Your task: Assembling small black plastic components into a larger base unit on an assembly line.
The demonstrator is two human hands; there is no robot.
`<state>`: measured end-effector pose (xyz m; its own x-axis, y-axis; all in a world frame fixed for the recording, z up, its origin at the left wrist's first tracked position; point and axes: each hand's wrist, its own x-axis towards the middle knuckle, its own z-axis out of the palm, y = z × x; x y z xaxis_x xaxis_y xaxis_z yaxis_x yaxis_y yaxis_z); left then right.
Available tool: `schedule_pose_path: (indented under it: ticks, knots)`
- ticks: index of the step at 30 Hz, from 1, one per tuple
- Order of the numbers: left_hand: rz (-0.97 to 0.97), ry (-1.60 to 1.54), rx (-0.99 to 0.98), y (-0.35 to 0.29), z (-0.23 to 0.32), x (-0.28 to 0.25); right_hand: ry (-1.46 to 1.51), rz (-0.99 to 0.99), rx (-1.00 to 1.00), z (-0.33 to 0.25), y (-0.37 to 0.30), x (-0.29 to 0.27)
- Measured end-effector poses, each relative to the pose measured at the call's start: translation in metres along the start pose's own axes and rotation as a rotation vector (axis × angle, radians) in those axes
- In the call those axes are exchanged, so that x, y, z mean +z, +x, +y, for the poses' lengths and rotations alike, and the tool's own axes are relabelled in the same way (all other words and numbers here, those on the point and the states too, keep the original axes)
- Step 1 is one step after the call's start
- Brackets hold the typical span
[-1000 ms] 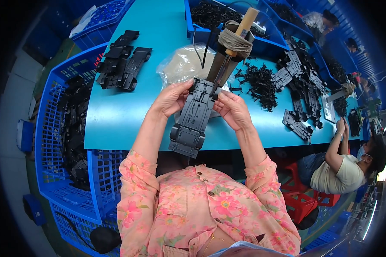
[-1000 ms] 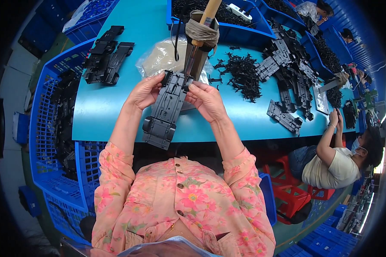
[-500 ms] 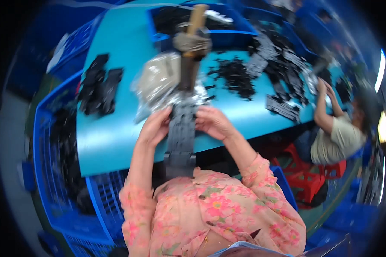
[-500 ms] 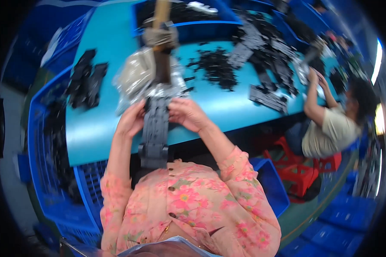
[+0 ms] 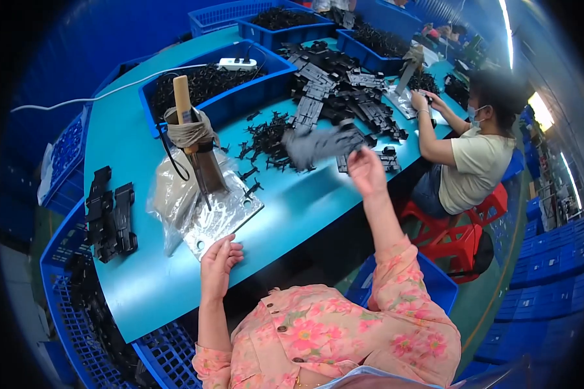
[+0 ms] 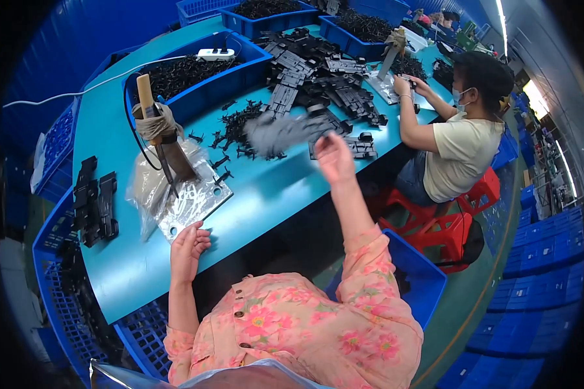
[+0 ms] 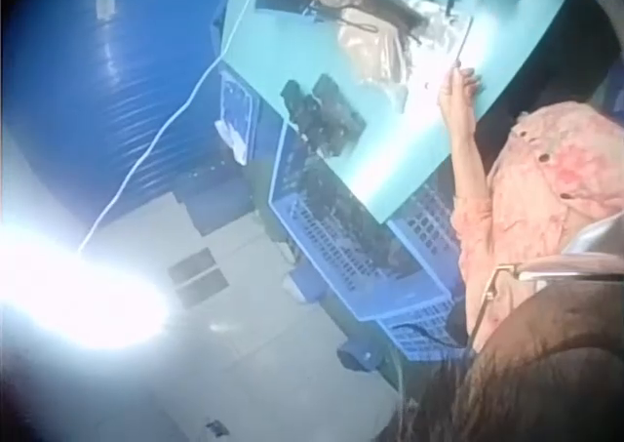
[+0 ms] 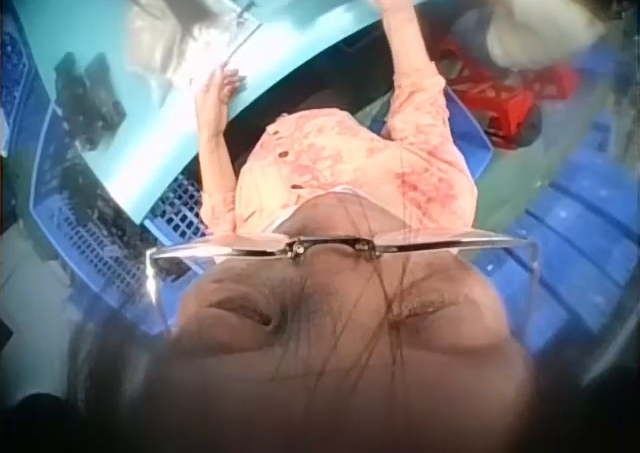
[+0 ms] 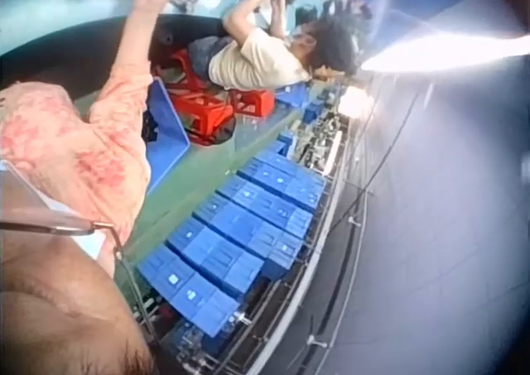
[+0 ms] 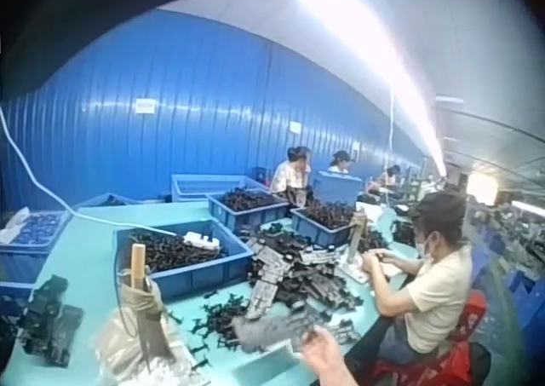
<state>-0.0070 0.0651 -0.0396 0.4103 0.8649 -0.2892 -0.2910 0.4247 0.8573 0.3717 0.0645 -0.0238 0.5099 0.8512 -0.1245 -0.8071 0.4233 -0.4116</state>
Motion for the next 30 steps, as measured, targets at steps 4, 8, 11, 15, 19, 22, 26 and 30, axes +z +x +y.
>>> schedule_pose_path:
  ticks: [4, 8, 11, 15, 19, 22, 26, 30]
  knots:
    - [0.035, 0.055, 0.045, 0.003, -0.005, -0.001, 0.095, -0.064, -0.164, -0.036, 0.077, -0.031]
    - [0.024, 0.134, 0.062, -0.006, -0.002, -0.004, -0.06, -0.274, -0.122, -0.044, 0.105, -0.033]
    - [-0.029, 0.074, 0.098, -0.009, -0.004, -0.008, -0.302, 0.031, -0.05, -0.007, 0.062, -0.007]
    - [0.135, 0.221, 0.286, -0.014, 0.021, -0.031, -0.928, -0.238, 0.051, 0.057, -0.021, -0.01]
    - [0.747, 1.056, 1.032, 0.008, 0.095, -0.094, -1.544, -0.407, -0.354, 0.09, -0.071, 0.001]
    - [1.082, 1.579, 1.057, 0.03, 0.156, -0.144, -1.806, -0.591, -0.639, 0.096, -0.078, 0.013]
    - [1.1, 1.673, 0.405, 0.057, 0.177, -0.2, -1.765, -0.549, -0.597, 0.095, -0.079, 0.015]
    - [0.965, 1.63, 0.156, 0.069, 0.181, -0.212, -1.771, -0.527, -0.65, 0.094, -0.08, 0.011]
